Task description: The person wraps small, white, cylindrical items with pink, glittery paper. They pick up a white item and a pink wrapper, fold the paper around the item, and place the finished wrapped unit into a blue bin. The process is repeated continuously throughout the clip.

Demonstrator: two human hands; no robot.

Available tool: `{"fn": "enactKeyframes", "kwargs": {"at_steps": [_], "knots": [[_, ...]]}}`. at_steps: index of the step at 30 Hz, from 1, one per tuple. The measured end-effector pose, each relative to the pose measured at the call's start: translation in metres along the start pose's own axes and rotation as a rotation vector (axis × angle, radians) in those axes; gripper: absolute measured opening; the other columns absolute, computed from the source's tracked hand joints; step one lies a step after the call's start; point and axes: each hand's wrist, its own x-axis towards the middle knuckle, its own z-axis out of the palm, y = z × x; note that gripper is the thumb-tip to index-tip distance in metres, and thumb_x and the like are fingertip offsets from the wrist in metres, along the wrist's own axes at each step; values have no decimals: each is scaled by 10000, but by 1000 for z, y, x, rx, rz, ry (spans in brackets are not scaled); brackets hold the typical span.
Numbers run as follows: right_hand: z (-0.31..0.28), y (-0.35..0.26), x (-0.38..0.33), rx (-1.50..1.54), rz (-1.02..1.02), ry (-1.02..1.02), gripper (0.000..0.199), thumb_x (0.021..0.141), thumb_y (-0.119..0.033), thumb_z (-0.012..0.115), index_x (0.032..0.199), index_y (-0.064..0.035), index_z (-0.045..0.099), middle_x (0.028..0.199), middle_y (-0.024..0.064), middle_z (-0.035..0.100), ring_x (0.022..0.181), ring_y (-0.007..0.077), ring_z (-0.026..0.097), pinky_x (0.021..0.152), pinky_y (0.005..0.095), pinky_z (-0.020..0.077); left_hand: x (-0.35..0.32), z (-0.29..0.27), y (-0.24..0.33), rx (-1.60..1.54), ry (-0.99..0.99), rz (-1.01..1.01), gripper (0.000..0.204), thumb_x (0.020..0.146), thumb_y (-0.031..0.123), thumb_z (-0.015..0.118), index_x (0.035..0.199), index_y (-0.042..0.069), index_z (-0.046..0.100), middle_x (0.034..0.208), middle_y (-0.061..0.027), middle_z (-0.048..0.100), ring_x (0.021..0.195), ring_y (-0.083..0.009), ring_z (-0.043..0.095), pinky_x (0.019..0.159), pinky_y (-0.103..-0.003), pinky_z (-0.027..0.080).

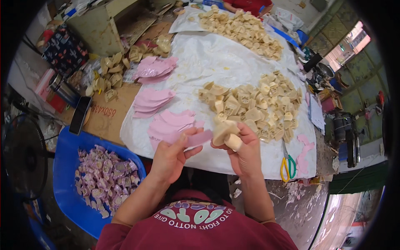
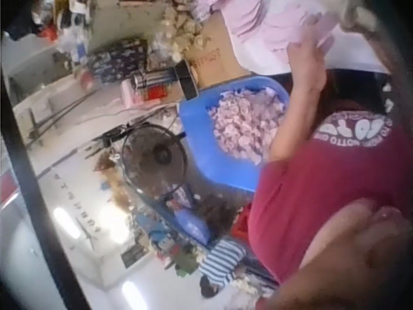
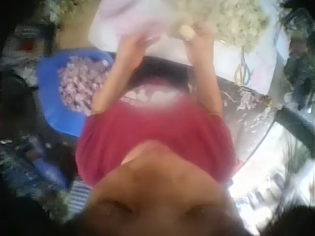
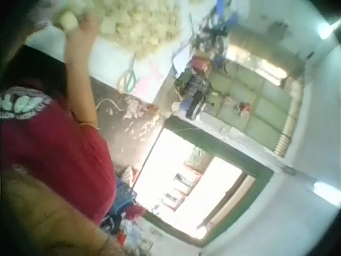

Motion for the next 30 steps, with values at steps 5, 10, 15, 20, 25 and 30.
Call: {"fn": "enactKeyframes", "kwargs": {"at_steps": [5, 10, 15, 20, 25, 30], "knots": [[26, 16, -21, -663, -453, -98, 360, 749, 77, 693, 1087, 24, 580, 1109, 152, 627, 991, 265, 646, 822, 343, 535, -9, 1, 1, -40, 14, 15, 438, 964, 243, 545, 1276, -60, 493, 1273, -181, 563, 1142, -242, 578, 934, -369, 504], [28, 21, -14, -1009, -836, -226, 360, 675, 90, 709, 1002, 8, 583, 1050, 178, 636, 965, 315, 650, 789, 354, 543, -21, 14, 8, -114, -14, 56, 437, 977, 247, 517, 1305, -39, 475, 1268, -207, 565, 1163, -255, 567, 999, -399, 448], [27, 14, -13, -1029, -850, -229, 346, 678, 69, 717, 992, 0, 588, 1030, 166, 651, 952, 316, 653, 785, 367, 546, -23, 14, 7, -87, -85, 120, 402, 992, 238, 491, 1290, -32, 497, 1250, -205, 579, 1157, -253, 573, 979, -381, 473], [26, 13, -14, -1048, -876, -219, 349, 679, 57, 726, 996, -15, 599, 1034, 139, 661, 951, 316, 652, 785, 365, 542, -21, 16, 8, -87, -114, 118, 386, 1001, 223, 476, 1283, -38, 506, 1247, -199, 585, 1147, -245, 579, 974, -365, 475], [27, 14, -15, -1049, -876, -202, 347, 686, 54, 731, 1000, -20, 603, 1025, 130, 664, 947, 312, 651, 784, 360, 539, -24, 19, 13, -123, -96, 73, 404, 1005, 225, 466, 1276, -72, 497, 1265, -217, 566, 1168, -249, 563, 990, -366, 458], [29, 14, -12, -1059, -909, -187, 331, 681, 22, 748, 973, -32, 601, 1002, 114, 661, 919, 309, 632, 785, 380, 518, -22, 17, 15, -189, -125, 47, 425, 1010, 242, 452, 1272, -91, 494, 1272, -221, 559, 1174, -247, 557, 1003, -365, 443]]}}
